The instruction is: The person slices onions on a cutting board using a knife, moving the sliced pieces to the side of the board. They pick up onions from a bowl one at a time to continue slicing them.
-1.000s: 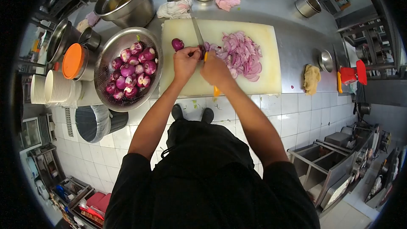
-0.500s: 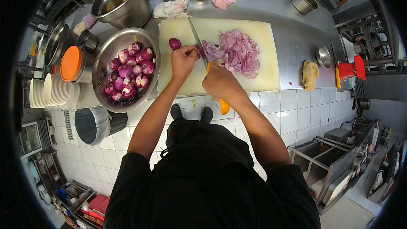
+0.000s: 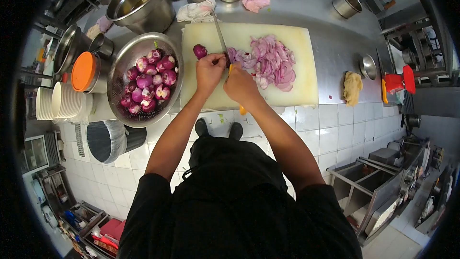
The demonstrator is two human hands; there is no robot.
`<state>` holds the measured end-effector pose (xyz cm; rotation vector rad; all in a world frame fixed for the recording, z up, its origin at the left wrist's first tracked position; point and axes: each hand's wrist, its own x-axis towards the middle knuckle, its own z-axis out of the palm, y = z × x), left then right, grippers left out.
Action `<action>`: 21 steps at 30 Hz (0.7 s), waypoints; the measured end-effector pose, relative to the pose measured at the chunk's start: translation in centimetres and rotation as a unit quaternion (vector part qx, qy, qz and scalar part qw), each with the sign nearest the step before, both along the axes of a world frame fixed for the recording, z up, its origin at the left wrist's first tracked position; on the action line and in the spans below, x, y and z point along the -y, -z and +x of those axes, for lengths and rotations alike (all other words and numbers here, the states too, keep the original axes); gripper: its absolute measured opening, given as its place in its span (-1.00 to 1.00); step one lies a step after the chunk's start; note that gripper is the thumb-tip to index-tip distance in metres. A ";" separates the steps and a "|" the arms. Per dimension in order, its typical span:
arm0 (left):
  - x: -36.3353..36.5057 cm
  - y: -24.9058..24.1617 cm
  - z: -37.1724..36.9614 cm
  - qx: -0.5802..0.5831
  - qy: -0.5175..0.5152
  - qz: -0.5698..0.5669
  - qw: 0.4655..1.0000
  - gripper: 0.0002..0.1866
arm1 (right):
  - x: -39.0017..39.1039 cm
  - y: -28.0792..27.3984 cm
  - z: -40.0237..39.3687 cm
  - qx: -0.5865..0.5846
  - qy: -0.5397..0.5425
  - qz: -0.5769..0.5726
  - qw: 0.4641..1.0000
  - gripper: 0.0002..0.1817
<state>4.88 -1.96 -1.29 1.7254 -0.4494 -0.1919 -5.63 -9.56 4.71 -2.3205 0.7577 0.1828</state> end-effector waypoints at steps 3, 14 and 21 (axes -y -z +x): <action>0.4 -0.4 -0.6 0.060 -0.003 0.011 0.998 -0.86 | 1.3 -4.1 0.9 -0.030 0.044 0.120 0.991 -0.57; -1.6 -2.5 -0.7 0.330 -0.145 0.098 0.928 -0.59 | 0.0 -1.3 -2.4 0.074 0.033 0.049 0.996 -0.58; -1.7 -0.3 0.6 0.246 -0.038 0.135 0.959 -0.61 | 0.0 0.0 -5.5 0.062 0.038 0.025 0.997 -0.59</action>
